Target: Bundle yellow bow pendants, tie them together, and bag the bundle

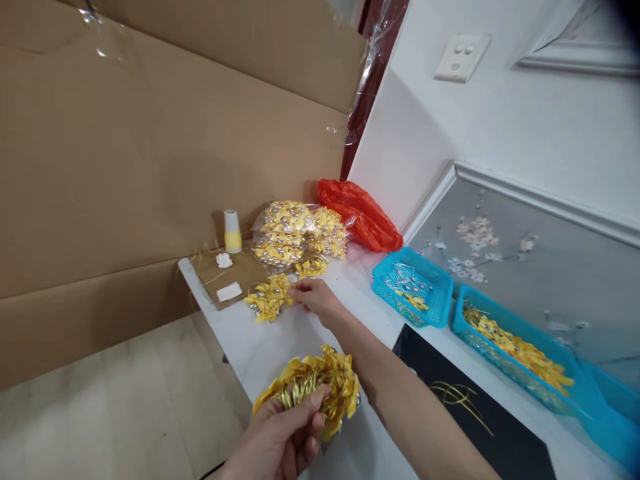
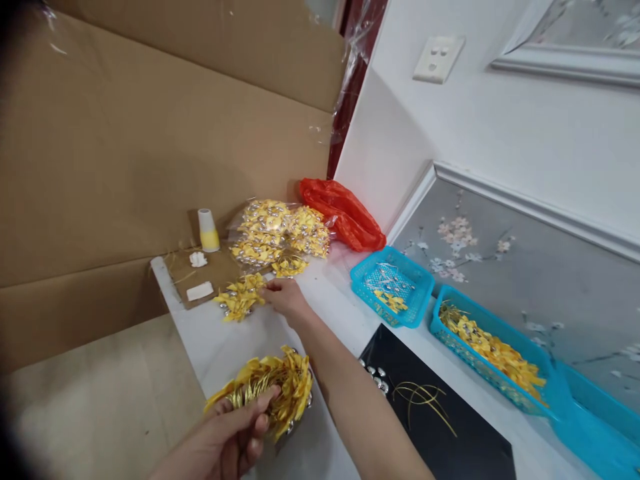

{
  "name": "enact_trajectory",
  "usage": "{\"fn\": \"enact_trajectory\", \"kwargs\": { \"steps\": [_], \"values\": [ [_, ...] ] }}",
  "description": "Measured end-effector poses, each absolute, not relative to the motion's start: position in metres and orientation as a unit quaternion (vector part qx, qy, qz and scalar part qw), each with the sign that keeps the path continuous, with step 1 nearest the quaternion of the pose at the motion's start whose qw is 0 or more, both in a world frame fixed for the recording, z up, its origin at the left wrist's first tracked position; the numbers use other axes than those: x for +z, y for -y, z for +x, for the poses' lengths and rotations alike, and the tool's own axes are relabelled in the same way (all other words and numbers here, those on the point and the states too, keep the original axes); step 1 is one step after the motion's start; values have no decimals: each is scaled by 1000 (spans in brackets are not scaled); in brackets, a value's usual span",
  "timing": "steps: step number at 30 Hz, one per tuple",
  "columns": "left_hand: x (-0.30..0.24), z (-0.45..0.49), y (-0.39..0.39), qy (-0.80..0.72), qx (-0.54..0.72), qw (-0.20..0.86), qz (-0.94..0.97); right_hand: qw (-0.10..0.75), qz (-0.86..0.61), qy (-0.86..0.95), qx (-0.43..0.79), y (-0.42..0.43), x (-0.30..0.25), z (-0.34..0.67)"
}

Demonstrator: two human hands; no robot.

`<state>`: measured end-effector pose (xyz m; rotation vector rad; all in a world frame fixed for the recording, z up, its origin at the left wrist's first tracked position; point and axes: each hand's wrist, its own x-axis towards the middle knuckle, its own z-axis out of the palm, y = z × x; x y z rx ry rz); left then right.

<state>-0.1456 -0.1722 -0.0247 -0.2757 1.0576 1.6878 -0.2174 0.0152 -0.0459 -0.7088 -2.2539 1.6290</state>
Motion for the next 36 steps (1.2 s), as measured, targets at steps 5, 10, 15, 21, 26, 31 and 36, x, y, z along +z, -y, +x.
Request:
{"fn": "enact_trajectory", "kwargs": {
  "steps": [5,10,15,21,26,31,36],
  "values": [
    [-25,-151,168,-449,713,527,-111,155,-225,754,597,-26,-25,-166],
    [-25,-152,162,-452,719,515,-116,169,-221,756,593,-22,-4,-105],
    [-24,-151,155,-451,725,509,-110,256,-181,847,429,10,5,-58],
    [-23,-142,149,-444,723,521,-94,326,-135,924,147,44,-13,-35],
    [-23,-134,146,-438,718,536,-74,344,-148,924,78,49,-27,-26],
    [-22,-132,146,-428,723,535,-89,331,-133,933,38,53,-26,-24],
    [-26,-129,147,-423,717,552,-53,318,-128,939,0,59,-28,-29]
  ]
}}
